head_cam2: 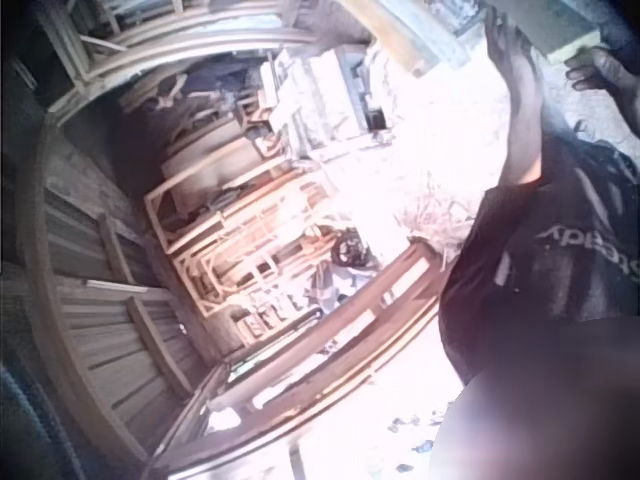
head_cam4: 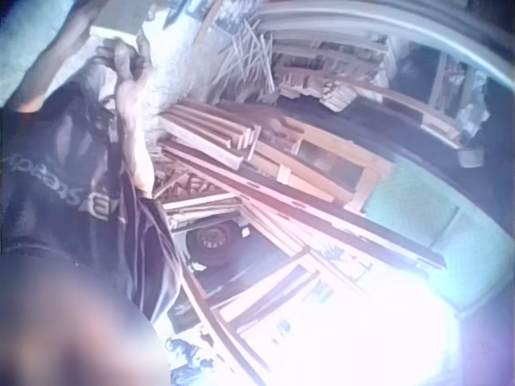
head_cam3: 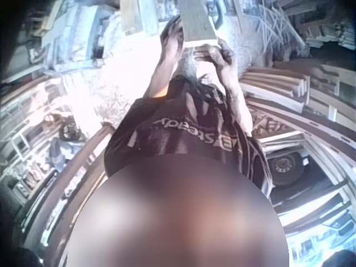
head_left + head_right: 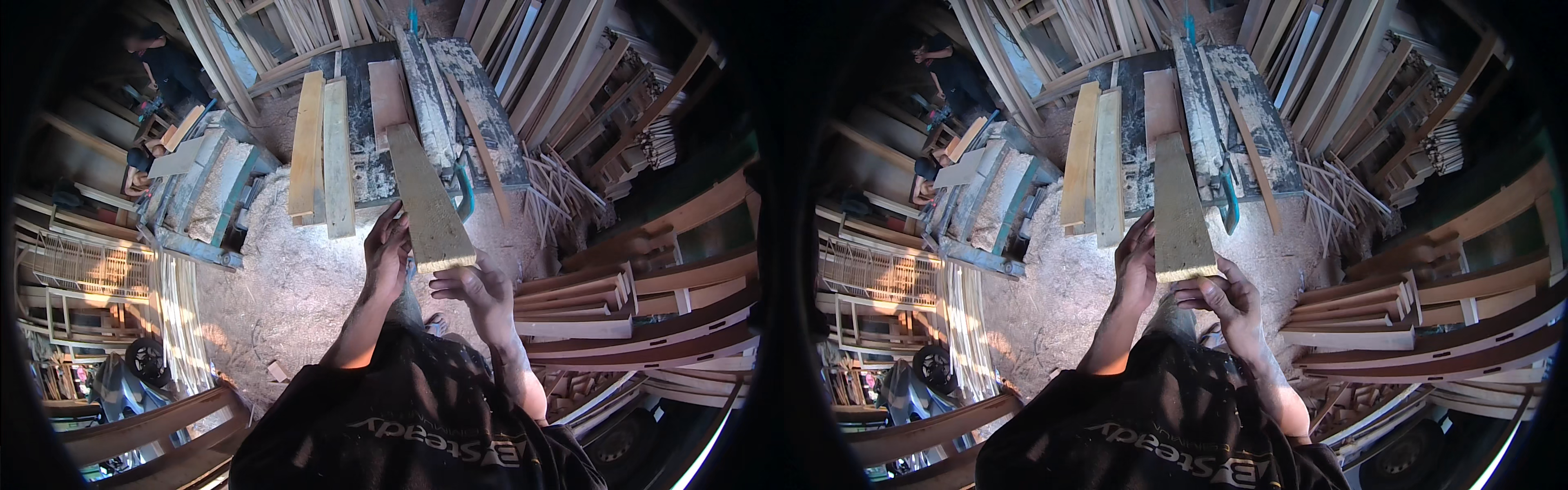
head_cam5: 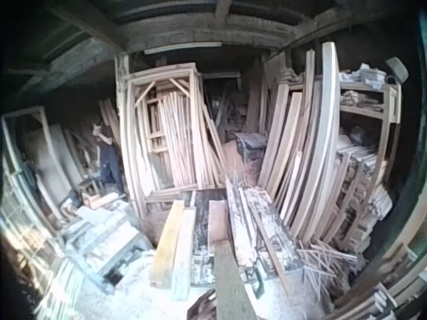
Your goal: The person repeatedly picks up wooden planks, aligns them on a table saw, and pushes them through the blade using a push stick. After each cut, the person removes the cut piece and places it aside, then repeats the process with the remaining plank.
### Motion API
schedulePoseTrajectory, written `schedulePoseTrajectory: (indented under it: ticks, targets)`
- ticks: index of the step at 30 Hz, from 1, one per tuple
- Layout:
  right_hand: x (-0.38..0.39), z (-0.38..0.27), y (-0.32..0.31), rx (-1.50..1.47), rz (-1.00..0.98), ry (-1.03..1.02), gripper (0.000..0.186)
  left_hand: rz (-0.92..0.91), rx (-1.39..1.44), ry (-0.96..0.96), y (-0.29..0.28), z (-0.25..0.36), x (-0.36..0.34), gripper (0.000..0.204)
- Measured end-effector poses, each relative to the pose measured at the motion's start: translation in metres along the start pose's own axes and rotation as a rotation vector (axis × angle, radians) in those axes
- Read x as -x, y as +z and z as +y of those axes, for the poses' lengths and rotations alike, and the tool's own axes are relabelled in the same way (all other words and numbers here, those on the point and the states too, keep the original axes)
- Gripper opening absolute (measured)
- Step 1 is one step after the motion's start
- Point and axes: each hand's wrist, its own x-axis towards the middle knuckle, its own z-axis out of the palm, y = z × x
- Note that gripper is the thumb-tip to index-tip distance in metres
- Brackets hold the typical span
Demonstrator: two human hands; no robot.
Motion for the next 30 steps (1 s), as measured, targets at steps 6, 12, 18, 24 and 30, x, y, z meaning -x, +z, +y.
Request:
schedulePoseTrajectory:
  ticks: [6, 12, 18, 24, 30]
  targets:
    - [0.020, 0.030, -0.028, 0.013, 0.171, 0.117, 0.042, 0.079, -0.188, -0.167, -0.027, -0.041, 0.017, 0.061]
    - [0.055, 0.132, -0.088, 0.031, 0.389, 0.446, 0.044, -0.131, -0.580, -0.361, -0.108, -0.124, 0.039, 0.077]
    - [0.072, 0.216, -0.126, 0.058, 0.486, 0.664, 0.037, 0.096, -0.858, -0.336, -0.165, -0.190, 0.007, 0.065]
    - [0.073, 0.227, -0.127, 0.198, 0.491, 0.670, 0.037, 0.061, -0.964, -0.012, -0.167, -0.198, -0.056, 0.064]
    - [0.063, 0.223, -0.122, 0.363, 0.515, 0.712, 0.037, -0.002, -1.528, 0.273, -0.144, -0.166, -0.090, 0.058]
